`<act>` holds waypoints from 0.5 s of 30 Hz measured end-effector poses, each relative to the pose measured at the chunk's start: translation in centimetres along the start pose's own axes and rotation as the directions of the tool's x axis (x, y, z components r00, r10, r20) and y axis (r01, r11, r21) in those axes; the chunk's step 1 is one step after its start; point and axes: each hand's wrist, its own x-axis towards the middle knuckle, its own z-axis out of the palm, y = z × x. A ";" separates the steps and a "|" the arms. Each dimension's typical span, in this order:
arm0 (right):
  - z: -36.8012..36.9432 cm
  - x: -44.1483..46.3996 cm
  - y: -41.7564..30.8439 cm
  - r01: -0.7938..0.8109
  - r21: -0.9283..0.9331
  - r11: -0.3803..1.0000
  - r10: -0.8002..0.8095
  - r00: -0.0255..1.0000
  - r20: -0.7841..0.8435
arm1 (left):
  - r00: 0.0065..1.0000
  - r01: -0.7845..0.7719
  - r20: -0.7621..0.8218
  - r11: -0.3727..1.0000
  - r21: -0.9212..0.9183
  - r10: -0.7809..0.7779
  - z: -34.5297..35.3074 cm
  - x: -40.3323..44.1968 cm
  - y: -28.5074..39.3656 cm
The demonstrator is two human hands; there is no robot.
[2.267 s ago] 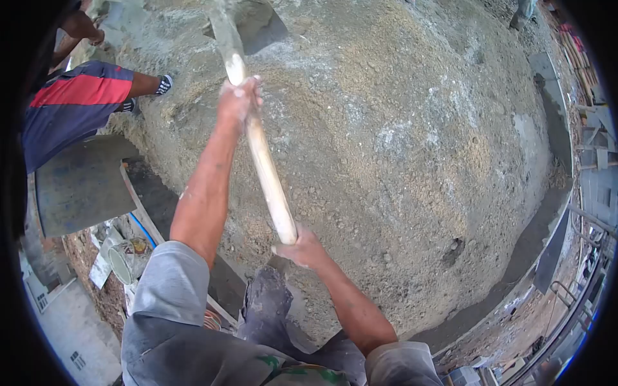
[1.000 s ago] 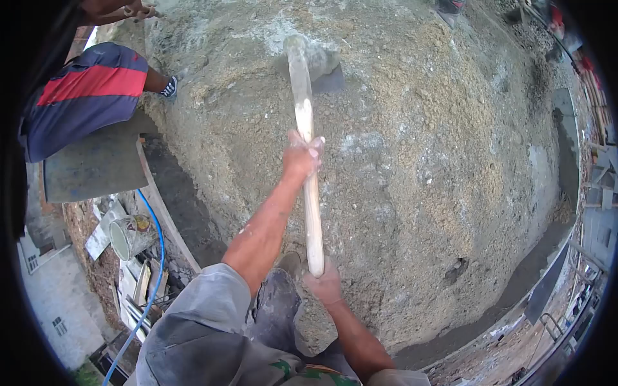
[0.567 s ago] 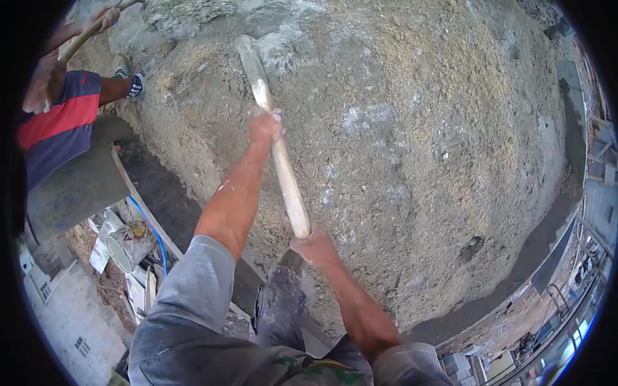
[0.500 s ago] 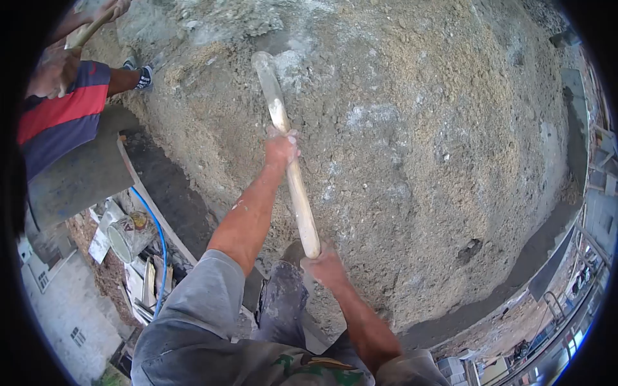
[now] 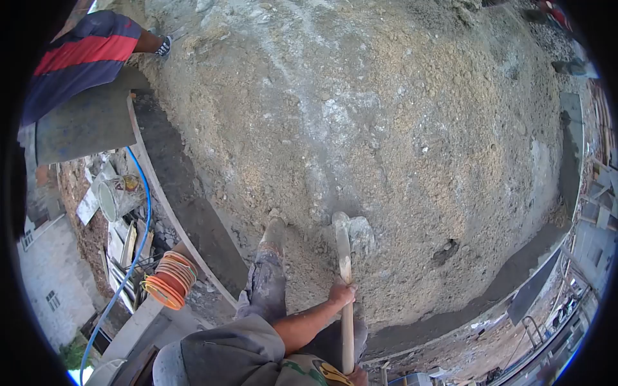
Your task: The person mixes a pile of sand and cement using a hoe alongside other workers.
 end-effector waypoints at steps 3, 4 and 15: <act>-0.3 -2.5 1.4 0.086 0.052 0.995 -0.080 0.990 -0.114 | 0.999 0.037 -0.002 0.969 -0.243 -0.039 1.0 -5.2 2.6; -0.1 -2.6 0.9 0.144 0.077 0.987 -0.131 0.979 -0.156 | 1.000 0.001 0.000 0.940 -0.341 -0.001 0.0 -5.8 3.7; -0.8 21.0 -52.3 0.540 0.802 0.255 -0.562 0.758 -0.332 | 0.533 -0.487 -0.506 0.734 0.473 0.679 -48.5 1.9 48.1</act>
